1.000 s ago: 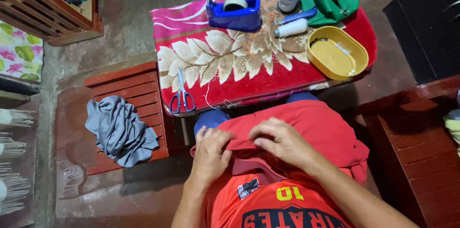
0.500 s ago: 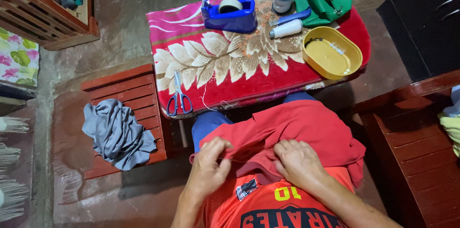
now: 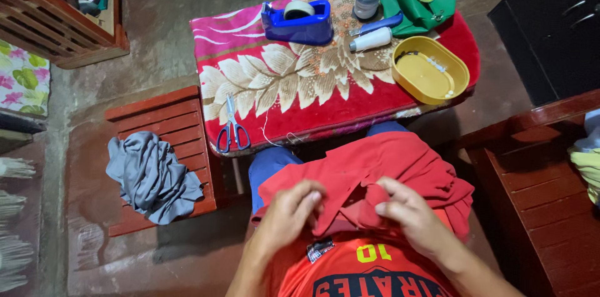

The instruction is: The person sews a button onto a grey shirt using a needle and thread, then switches to a red shirt and prepares to sew another button. They select a button from a yellow container and thread the needle before beginning the sewing process.

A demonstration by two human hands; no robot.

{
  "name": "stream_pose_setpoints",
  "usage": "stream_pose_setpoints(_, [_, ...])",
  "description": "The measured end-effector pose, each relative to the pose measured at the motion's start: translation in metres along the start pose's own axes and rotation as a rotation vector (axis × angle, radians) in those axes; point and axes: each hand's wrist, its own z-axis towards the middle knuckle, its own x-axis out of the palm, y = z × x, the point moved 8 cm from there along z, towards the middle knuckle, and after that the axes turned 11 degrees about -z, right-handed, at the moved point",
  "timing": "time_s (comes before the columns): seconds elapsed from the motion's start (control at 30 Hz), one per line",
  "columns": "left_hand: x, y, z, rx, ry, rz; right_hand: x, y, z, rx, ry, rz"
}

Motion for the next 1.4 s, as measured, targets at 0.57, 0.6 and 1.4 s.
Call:
stream_pose_setpoints(0.57, [0.085, -0.076, 0.054, 0.644, 0.484, 0.115, 0.0, 0.107, -0.071, -0.103, 0.184, 0.109])
stream_pose_setpoints(0.6, [0.071, -0.075, 0.055, 0.591, 0.393, 0.096, -0.019, 0.116, -0.076, -0.141, 0.091, 0.101])
stream_pose_setpoints(1.4, [0.016, -0.072, -0.097, 0.234, 0.378, 0.593, -0.013, 0.187, -0.007, -0.556, 0.107, -0.56])
